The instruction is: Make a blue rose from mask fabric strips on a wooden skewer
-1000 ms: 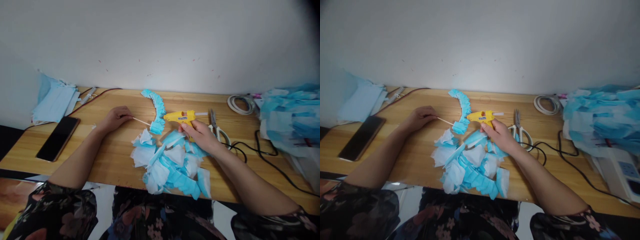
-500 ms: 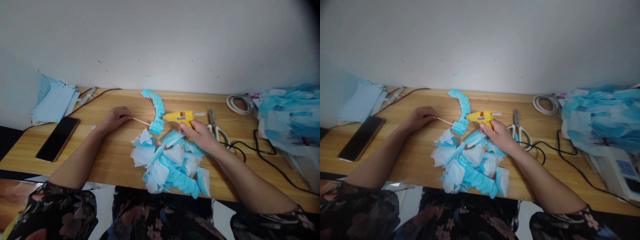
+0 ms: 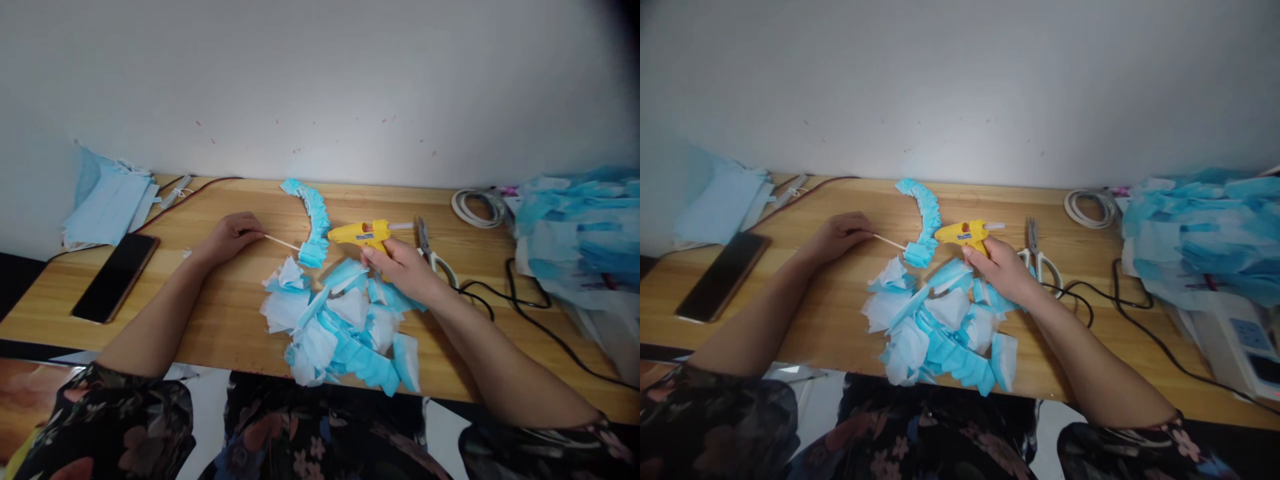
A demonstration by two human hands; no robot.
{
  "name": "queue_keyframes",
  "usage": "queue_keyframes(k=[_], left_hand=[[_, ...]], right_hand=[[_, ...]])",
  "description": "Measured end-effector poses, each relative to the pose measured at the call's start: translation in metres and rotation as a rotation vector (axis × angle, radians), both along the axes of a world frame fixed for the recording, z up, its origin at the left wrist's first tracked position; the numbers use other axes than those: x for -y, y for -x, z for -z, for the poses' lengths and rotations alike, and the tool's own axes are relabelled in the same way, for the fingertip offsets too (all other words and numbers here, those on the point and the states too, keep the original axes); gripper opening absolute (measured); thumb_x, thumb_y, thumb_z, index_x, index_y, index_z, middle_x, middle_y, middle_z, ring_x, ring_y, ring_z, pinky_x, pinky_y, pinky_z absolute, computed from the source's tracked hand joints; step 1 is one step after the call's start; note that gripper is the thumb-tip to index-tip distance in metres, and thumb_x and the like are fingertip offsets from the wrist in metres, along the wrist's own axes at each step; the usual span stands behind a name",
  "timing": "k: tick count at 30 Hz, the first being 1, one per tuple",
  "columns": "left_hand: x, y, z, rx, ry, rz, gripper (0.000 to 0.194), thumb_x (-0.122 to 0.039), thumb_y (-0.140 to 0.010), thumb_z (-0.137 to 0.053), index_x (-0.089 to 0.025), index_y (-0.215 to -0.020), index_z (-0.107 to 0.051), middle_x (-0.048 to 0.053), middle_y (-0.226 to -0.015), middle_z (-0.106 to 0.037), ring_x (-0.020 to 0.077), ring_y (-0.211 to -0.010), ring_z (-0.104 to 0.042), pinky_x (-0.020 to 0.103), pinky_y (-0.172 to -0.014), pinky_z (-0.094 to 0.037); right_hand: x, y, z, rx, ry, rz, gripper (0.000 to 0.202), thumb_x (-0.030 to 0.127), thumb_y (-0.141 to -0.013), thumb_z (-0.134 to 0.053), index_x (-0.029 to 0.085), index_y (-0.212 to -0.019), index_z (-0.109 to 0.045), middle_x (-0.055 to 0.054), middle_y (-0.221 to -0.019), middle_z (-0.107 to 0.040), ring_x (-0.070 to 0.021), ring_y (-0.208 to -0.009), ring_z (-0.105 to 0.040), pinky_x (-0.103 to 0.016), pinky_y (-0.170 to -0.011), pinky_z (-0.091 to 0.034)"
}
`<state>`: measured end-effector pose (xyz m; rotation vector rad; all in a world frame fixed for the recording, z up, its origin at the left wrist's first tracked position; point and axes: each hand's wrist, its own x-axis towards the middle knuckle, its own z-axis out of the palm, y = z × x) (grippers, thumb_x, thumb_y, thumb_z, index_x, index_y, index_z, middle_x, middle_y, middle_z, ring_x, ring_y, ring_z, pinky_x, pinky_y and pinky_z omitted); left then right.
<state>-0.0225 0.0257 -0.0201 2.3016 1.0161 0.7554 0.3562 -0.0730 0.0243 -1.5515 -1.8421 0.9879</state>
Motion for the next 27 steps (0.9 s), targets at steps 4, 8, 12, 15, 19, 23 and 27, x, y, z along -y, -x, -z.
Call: queue_keyframes(k=[4,8,12,15,19,23,27], left_hand=[[0.003,-0.002,-0.004,-0.015,0.006,-0.028,0.022,-0.041,-0.097,-0.064,-0.022,-0.091,-0.075,0.004,-0.088,-0.071,0.0187,-0.082,-0.064,0.032,-0.076,-0.049],[0.004,-0.004,-0.007,-0.012,0.018,-0.055,0.021,-0.039,-0.095,-0.065,-0.021,-0.087,-0.071,0.003,-0.084,-0.070,0.0180,-0.078,-0.062,0.031,-0.075,-0.049],[0.004,-0.004,-0.008,-0.022,0.022,-0.056,0.022,-0.040,-0.094,-0.064,-0.021,-0.084,-0.069,0.002,-0.080,-0.068,0.0179,-0.076,-0.061,0.031,-0.072,-0.048],[0.005,-0.004,-0.008,-0.025,0.024,-0.049,0.023,-0.040,-0.095,-0.064,-0.020,-0.084,-0.069,0.003,-0.081,-0.068,0.0176,-0.076,-0.061,0.030,-0.072,-0.048],[0.005,-0.004,-0.007,-0.002,0.023,-0.045,0.024,-0.041,-0.095,-0.065,-0.019,-0.085,-0.070,0.003,-0.082,-0.068,0.0178,-0.077,-0.061,0.030,-0.073,-0.047],[0.004,-0.004,-0.007,-0.008,0.027,-0.051,0.024,-0.041,-0.095,-0.065,-0.019,-0.084,-0.070,0.003,-0.082,-0.069,0.0179,-0.078,-0.062,0.031,-0.073,-0.047],[0.004,-0.004,-0.008,-0.015,0.033,-0.055,0.024,-0.041,-0.094,-0.065,-0.020,-0.083,-0.070,0.003,-0.081,-0.069,0.0180,-0.077,-0.062,0.031,-0.072,-0.047]], right_hand=[[0.000,0.000,0.000,-0.008,-0.002,-0.003,0.041,0.054,-0.094,-0.050,0.020,-0.076,-0.063,-0.003,-0.071,-0.063,-0.0176,-0.065,-0.056,-0.031,-0.063,-0.042],[0.000,-0.001,0.000,-0.006,-0.025,-0.021,0.045,0.059,-0.094,-0.051,0.020,-0.075,-0.063,-0.002,-0.069,-0.063,-0.0168,-0.063,-0.054,-0.031,-0.062,-0.042],[-0.001,-0.007,-0.003,0.006,-0.007,-0.029,0.050,0.064,-0.094,-0.053,0.020,-0.075,-0.067,-0.002,-0.067,-0.062,-0.0161,-0.061,-0.053,-0.030,-0.059,-0.041],[-0.003,-0.013,-0.005,-0.065,0.050,-0.015,0.053,0.069,-0.091,-0.056,0.020,-0.078,-0.071,-0.001,-0.063,-0.057,-0.0151,-0.057,-0.050,-0.030,-0.055,-0.041],[-0.006,-0.014,-0.003,-0.284,0.138,0.042,0.056,0.077,-0.086,-0.058,0.023,-0.084,-0.071,-0.004,-0.069,-0.062,-0.0169,-0.061,-0.054,-0.030,-0.051,-0.042],[-0.006,-0.008,0.003,-0.311,0.127,0.093,0.056,0.078,-0.085,-0.061,0.023,-0.087,-0.071,-0.005,-0.076,-0.066,-0.0179,-0.066,-0.058,-0.030,-0.055,-0.045],[-0.004,-0.003,0.007,-0.265,0.073,0.094,0.056,0.076,-0.089,-0.057,0.022,-0.087,-0.071,-0.004,-0.076,-0.066,-0.0173,-0.067,-0.057,-0.030,-0.061,-0.046]])
